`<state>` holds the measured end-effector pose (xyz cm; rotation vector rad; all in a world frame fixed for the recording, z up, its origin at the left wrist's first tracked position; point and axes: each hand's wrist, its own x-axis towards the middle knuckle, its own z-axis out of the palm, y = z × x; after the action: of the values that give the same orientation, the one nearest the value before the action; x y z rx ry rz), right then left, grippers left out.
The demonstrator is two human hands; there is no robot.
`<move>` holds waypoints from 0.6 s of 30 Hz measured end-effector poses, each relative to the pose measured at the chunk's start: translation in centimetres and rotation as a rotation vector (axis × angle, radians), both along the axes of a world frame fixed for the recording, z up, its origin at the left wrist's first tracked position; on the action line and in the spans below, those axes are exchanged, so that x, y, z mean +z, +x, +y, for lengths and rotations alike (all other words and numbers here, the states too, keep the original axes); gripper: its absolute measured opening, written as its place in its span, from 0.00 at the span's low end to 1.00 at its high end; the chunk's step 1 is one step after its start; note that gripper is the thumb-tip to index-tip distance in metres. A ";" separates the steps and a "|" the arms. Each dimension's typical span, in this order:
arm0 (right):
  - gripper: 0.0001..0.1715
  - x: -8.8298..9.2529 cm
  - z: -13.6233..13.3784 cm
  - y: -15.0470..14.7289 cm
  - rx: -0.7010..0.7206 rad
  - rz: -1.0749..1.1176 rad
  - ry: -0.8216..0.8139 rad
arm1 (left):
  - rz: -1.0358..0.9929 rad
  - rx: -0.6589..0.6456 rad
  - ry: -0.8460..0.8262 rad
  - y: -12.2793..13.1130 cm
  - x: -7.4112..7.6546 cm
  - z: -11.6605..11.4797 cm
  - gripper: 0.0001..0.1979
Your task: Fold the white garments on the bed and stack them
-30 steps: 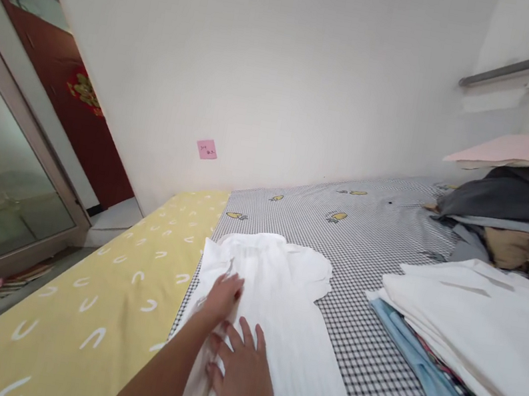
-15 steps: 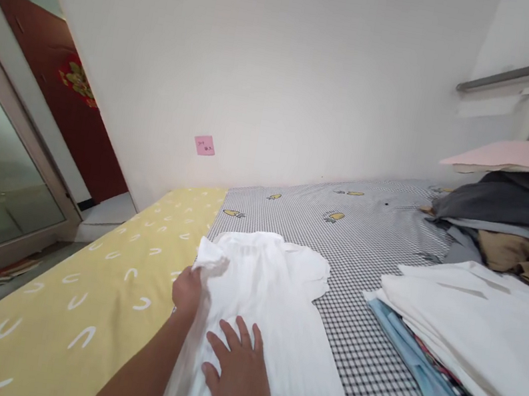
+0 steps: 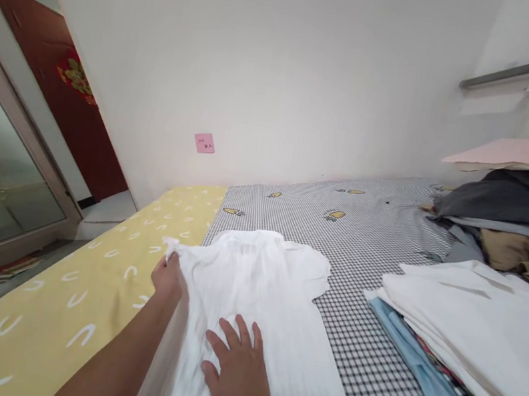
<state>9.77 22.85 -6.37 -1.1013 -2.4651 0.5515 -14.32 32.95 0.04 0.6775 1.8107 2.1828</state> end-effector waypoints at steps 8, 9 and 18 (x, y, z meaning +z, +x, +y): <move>0.27 -1.3 0.3 -0.3 -0.024 0.018 0.102 | 0.625 -0.476 -0.527 7.2 -0.9 0.5 0.15; 0.27 -1.3 0.3 -0.3 -0.029 0.021 0.100 | 0.656 -0.506 -0.604 7.8 -1.5 0.3 0.19; 0.30 -0.6 0.4 -0.5 -0.015 0.040 -0.015 | 0.704 -0.415 -0.912 4.9 -2.3 -6.7 0.33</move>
<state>9.31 23.29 -6.94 -1.1022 -2.4202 0.5828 -9.42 26.25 -2.23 1.4704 2.3664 0.7151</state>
